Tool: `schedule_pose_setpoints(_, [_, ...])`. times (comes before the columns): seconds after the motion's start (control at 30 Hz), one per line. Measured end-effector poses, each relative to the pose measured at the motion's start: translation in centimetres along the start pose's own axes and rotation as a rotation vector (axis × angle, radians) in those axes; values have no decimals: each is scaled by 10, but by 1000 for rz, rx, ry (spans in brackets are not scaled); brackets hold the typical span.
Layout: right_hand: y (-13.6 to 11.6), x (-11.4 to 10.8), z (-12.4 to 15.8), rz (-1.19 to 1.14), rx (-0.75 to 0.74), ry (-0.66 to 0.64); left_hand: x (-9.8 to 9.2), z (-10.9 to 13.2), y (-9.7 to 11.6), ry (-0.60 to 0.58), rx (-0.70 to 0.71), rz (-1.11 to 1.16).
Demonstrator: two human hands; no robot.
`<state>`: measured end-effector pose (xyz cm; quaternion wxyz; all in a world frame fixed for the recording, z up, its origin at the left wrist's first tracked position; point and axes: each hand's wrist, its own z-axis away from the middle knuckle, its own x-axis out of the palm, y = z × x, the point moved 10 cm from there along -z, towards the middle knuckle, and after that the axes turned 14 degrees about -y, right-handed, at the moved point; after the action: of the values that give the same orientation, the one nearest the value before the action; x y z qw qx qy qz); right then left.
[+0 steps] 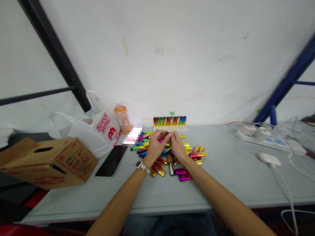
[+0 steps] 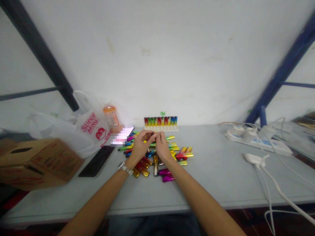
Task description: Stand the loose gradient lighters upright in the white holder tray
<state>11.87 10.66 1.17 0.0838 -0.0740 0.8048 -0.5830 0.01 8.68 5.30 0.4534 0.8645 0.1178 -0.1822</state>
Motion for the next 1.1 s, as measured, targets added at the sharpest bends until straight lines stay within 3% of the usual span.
schedule_pose_setpoints(0.13, [-6, 1, 1, -14, -51, -12, -3, -4, -11, -46, -44, 166])
schedule_pose_setpoints(0.23, [-14, -8, 1, 87, -89, 35, -19, -17, -18, -79, -67, 222])
schedule_pose_setpoints(0.33, [-22, -22, 2, 193, -114, 119, -46, -46, -21, -83, -59, 57])
schedule_pose_setpoints(0.43, [-18, -27, 0, 176, -90, 123, -60, -82, -28, -120, -48, -165])
schedule_pose_setpoints(0.63, [-13, -24, -3, 191, -66, 75, -37, -127, -58, -303, -72, -451])
schedule_pose_setpoints(0.77, [-13, -23, -3, 199, -60, 62, -26, -134, -73, -353, -104, -518])
schedule_pose_setpoints(1.1, [-14, -30, -6, 190, -44, 79, -35, -136, -82, -360, -116, -515])
